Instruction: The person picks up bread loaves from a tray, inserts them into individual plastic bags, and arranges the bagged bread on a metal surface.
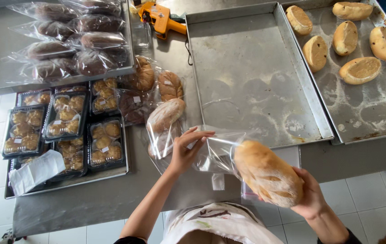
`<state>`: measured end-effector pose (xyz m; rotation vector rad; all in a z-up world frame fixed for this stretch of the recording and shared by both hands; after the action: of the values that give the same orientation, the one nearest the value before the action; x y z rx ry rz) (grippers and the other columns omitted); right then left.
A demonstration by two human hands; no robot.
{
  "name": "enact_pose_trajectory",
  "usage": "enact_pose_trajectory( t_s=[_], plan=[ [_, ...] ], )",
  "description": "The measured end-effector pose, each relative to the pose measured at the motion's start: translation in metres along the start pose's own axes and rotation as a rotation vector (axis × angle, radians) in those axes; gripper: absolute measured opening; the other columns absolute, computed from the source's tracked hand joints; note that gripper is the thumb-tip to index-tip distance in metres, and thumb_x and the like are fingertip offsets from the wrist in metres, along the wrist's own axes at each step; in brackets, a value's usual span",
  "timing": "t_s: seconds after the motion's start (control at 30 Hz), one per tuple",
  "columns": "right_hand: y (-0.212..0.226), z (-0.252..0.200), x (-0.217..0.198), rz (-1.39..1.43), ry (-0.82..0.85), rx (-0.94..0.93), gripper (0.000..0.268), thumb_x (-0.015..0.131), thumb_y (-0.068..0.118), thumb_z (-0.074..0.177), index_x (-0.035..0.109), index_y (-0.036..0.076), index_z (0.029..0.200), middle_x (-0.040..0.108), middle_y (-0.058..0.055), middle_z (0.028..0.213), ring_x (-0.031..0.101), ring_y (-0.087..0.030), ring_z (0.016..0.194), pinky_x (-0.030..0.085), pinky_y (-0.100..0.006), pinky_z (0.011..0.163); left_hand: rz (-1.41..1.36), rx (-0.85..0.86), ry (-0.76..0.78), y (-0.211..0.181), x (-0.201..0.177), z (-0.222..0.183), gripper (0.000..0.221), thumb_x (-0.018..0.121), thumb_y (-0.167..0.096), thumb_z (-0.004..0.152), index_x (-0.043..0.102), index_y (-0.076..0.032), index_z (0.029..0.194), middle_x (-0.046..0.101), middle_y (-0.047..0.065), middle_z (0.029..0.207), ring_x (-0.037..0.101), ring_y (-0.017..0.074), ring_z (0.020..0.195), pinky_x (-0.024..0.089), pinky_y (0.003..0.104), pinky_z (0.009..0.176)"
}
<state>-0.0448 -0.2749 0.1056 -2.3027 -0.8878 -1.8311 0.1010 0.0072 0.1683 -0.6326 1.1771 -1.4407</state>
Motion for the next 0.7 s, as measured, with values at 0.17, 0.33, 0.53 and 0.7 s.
enact_pose_trajectory(
  t_s=[0.17, 0.33, 0.53, 0.7],
  plan=[
    [-0.009, -0.011, 0.023, 0.015, 0.007, -0.075, 0.049, 0.051, 0.035, 0.102, 0.06, -0.004, 0.131, 0.06, -0.03, 0.132, 0.059, -0.057, 0.117, 0.045, -0.082, 0.092, 0.005, 0.009, 0.028, -0.001, -0.004, 0.001, 0.017, 0.063, -0.009, 0.101, 0.077, -0.009, 0.111, 0.078, 0.003, 0.118, 0.076, 0.0196, 0.11, 0.037, 0.054, 0.12],
    [-0.018, -0.01, -0.012, 0.061, 0.003, -0.091, 0.046, 0.051, 0.035, 0.101, 0.061, -0.001, 0.129, 0.061, -0.026, 0.138, 0.06, -0.054, 0.121, 0.045, -0.083, 0.094, 0.047, 0.075, 0.105, -0.013, 0.006, 0.002, 0.014, 0.066, -0.01, 0.1, 0.077, -0.01, 0.107, 0.078, 0.002, 0.117, 0.076, 0.0192, 0.111, 0.038, 0.054, 0.12],
    [-0.024, -0.014, -0.076, -0.139, -0.375, -0.186, 0.046, 0.05, 0.038, 0.114, 0.056, -0.001, 0.136, 0.057, -0.021, 0.138, 0.057, -0.041, 0.124, 0.048, -0.065, 0.1, 0.119, 0.137, 0.142, -0.018, 0.011, 0.0, 0.014, 0.067, -0.01, 0.098, 0.077, -0.011, 0.108, 0.078, 0.002, 0.118, 0.072, 0.0207, 0.119, 0.036, 0.054, 0.12],
    [-0.023, -0.019, 0.017, -0.025, -0.066, -0.159, 0.058, 0.046, 0.042, 0.103, 0.053, -0.001, 0.141, 0.055, -0.031, 0.14, 0.056, -0.061, 0.121, 0.049, -0.076, 0.093, 0.134, 0.075, 0.146, 0.0, 0.008, -0.001, 0.014, 0.066, -0.013, 0.1, 0.077, -0.012, 0.109, 0.077, 0.001, 0.12, 0.069, 0.0206, 0.125, 0.034, 0.054, 0.121]
  ],
)
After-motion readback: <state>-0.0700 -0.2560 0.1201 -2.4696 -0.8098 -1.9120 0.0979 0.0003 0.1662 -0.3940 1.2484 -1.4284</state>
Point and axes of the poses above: each hand's wrist, its own z-axis towards the middle knuckle, its own x-axis out of the palm, y = z × x, the point moved 10 cm from there along z, towards the middle knuckle
